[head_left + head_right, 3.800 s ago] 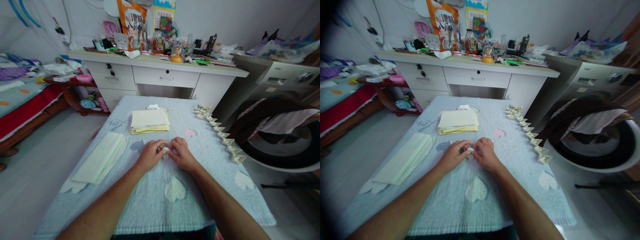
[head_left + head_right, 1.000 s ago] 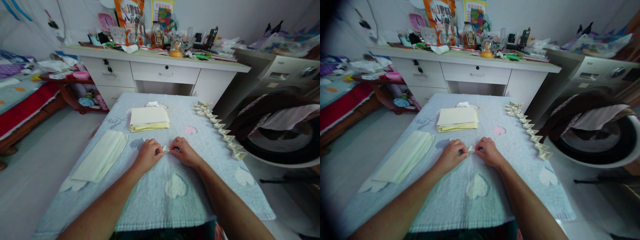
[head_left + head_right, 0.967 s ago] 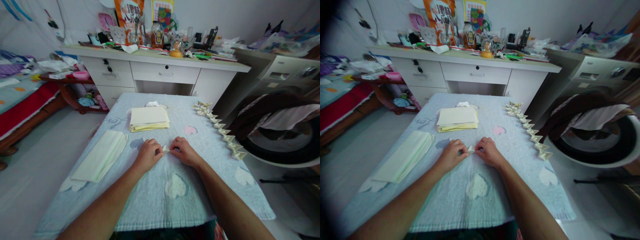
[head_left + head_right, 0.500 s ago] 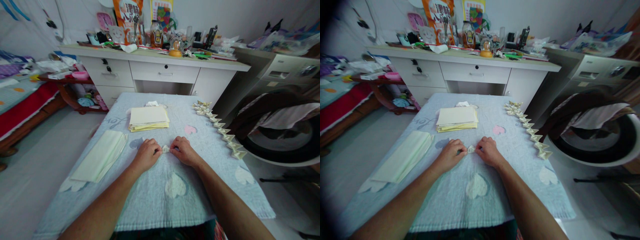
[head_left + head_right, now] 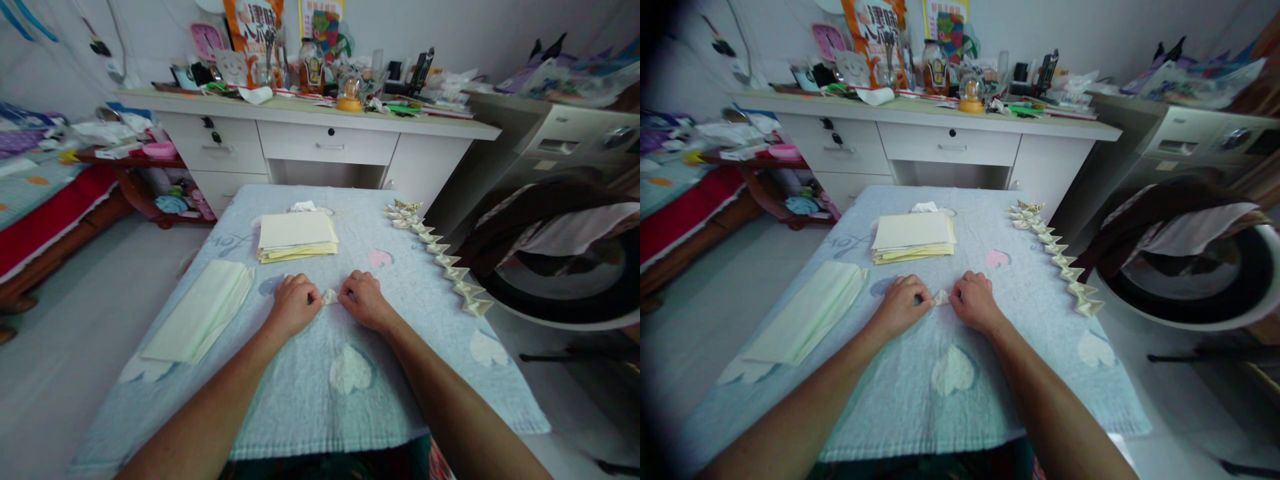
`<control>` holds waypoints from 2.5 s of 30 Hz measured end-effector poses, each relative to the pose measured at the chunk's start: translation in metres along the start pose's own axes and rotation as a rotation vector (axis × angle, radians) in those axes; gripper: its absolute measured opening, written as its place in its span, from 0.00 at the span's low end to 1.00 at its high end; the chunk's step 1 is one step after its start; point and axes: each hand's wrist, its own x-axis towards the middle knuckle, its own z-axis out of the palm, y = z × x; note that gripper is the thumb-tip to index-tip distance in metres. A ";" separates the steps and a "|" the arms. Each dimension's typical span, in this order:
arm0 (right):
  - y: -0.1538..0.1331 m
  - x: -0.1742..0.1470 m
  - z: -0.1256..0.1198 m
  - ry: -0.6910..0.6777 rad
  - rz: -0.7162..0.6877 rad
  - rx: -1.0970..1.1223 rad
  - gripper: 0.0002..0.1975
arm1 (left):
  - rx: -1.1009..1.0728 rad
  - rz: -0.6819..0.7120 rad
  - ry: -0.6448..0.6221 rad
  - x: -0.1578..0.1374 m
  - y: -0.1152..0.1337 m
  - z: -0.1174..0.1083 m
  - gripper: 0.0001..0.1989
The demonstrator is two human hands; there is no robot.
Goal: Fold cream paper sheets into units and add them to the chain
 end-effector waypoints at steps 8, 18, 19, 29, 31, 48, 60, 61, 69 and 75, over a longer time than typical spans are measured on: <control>-0.007 0.000 -0.001 -0.003 0.071 -0.057 0.09 | 0.001 -0.040 -0.023 0.001 0.002 -0.002 0.07; -0.005 0.001 0.000 0.010 0.071 -0.049 0.08 | 0.030 -0.024 -0.060 0.001 -0.001 -0.007 0.08; -0.005 0.001 0.000 0.011 0.068 -0.048 0.08 | 0.032 -0.028 -0.043 0.000 -0.001 -0.007 0.09; -0.005 0.000 0.001 0.014 0.053 -0.058 0.09 | -0.124 0.306 -0.013 0.003 0.000 0.005 0.14; -0.005 0.000 0.001 0.024 0.056 -0.061 0.10 | -0.110 0.305 -0.041 0.004 -0.002 0.009 0.14; 0.009 -0.003 0.001 0.133 0.059 0.022 0.08 | -0.107 0.244 -0.043 0.005 -0.004 0.013 0.14; -0.006 -0.001 0.016 0.177 0.020 -0.130 0.23 | -0.044 0.198 -0.033 0.002 -0.003 0.009 0.15; -0.007 -0.001 0.016 0.179 0.027 -0.133 0.23 | -0.046 0.197 -0.042 0.002 -0.003 0.008 0.15; -0.003 -0.001 0.012 0.144 0.066 -0.103 0.24 | -0.040 0.197 -0.097 0.003 -0.005 0.005 0.17; 0.009 -0.004 0.005 0.117 0.084 -0.088 0.23 | -0.042 0.196 -0.107 0.002 -0.005 0.006 0.17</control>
